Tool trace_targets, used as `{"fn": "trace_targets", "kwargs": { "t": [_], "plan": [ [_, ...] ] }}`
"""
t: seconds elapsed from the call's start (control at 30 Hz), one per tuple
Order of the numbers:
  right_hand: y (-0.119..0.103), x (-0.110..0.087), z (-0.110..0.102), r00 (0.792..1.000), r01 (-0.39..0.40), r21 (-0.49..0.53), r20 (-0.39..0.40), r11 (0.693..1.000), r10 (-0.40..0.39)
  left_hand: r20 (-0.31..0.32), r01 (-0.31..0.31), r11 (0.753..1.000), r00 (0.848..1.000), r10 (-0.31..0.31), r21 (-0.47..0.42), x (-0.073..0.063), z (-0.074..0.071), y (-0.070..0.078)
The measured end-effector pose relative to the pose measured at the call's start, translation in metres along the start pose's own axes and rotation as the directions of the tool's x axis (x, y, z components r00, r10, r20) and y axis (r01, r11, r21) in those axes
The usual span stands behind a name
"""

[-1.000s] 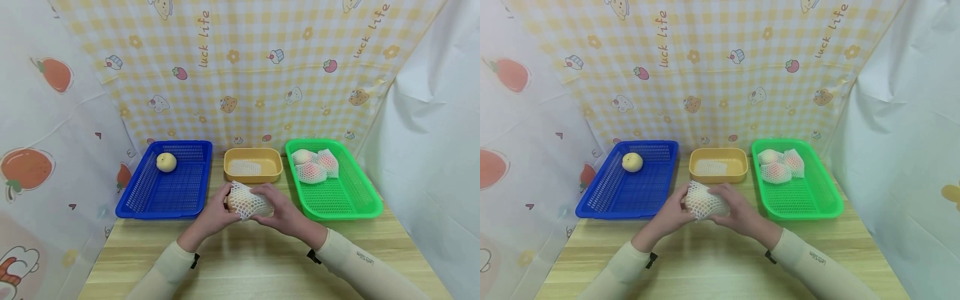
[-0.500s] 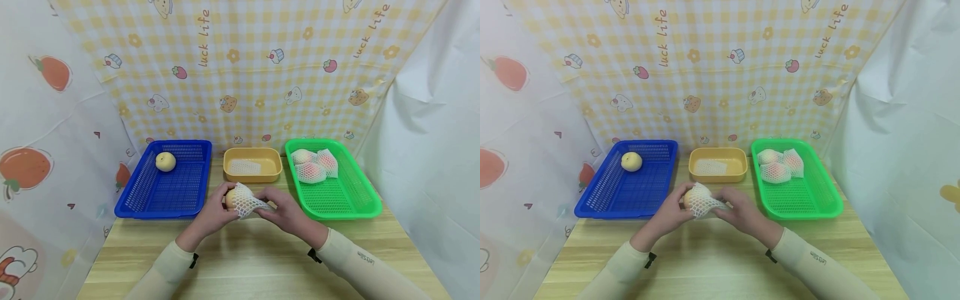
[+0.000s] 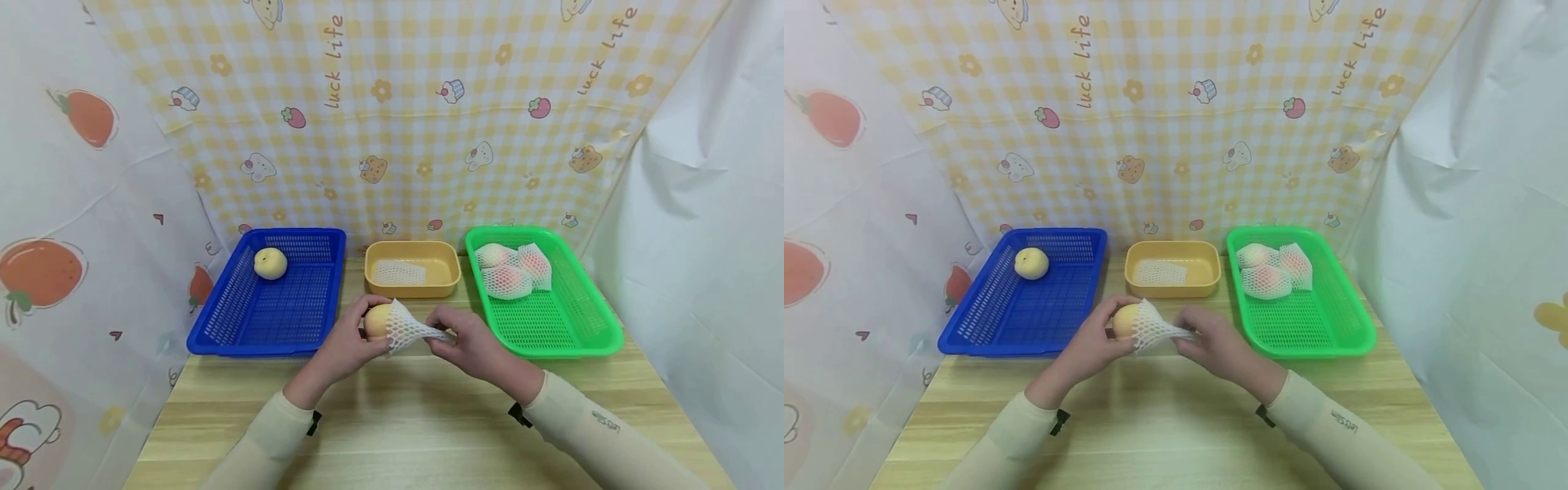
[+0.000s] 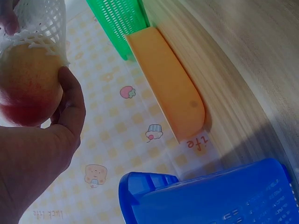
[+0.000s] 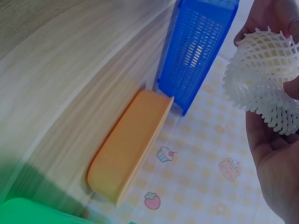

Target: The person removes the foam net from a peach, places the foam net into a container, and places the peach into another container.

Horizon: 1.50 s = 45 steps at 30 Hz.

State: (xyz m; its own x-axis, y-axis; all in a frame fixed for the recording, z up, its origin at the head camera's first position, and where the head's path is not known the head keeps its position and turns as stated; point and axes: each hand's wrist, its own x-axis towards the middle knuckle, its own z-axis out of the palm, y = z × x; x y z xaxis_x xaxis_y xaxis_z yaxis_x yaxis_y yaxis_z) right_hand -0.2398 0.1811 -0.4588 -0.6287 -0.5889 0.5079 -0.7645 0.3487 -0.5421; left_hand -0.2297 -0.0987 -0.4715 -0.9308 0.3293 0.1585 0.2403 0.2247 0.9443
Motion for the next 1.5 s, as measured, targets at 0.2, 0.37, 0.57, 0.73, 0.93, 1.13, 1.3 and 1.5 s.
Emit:
{"fn": "trace_targets", "kwargs": {
  "t": [0.2, 0.37, 0.57, 0.73, 0.93, 1.13, 1.3, 1.5],
  "plan": [
    [0.001, 0.002, -0.003, 1.0, -0.003, -0.024, 0.03, 1.0, 0.004, 0.004, 0.001, 1.0, 1.0, -0.001, -0.003, 0.0, -0.001, 0.0],
    [0.0, 0.009, -0.013, 0.995, -0.031, -0.117, 0.093, 0.993, 0.042, -0.011, 0.013, 1.0, 1.0, -0.013, 0.013, 0.0, -0.005, 0.001],
    [-0.003, 0.025, -0.038, 0.973, -0.125, -0.235, 0.163, 0.964, 0.166, -0.021, 0.02, 1.0, 1.0, -0.021, -0.003, 0.001, -0.009, 0.002],
    [0.0, 0.046, -0.06, 0.932, -0.206, -0.303, 0.228, 0.93, 0.281, -0.028, 0.019, 1.0, 0.999, -0.019, 0.006, 0.0, -0.012, 0.005],
    [0.017, 0.073, -0.075, 0.909, -0.214, -0.359, 0.266, 0.908, 0.32, -0.026, 0.006, 1.0, 1.0, -0.006, 0.004, -0.001, -0.012, 0.004],
    [0.047, 0.098, -0.074, 0.896, -0.214, -0.433, 0.27, 0.875, 0.352, -0.032, 0.002, 1.0, 0.999, -0.002, 0.002, -0.002, -0.013, 0.003],
    [0.074, 0.114, -0.07, 0.893, -0.216, -0.474, 0.258, 0.854, 0.37, -0.026, 0.001, 1.0, 1.0, -0.001, 0.002, -0.002, -0.013, 0.0],
    [0.105, 0.132, -0.062, 0.914, -0.11, -0.552, 0.271, 0.827, 0.303, -0.036, -0.001, 1.0, 0.999, 0.001, 0.006, -0.002, -0.015, 0.003]
  ]
}}
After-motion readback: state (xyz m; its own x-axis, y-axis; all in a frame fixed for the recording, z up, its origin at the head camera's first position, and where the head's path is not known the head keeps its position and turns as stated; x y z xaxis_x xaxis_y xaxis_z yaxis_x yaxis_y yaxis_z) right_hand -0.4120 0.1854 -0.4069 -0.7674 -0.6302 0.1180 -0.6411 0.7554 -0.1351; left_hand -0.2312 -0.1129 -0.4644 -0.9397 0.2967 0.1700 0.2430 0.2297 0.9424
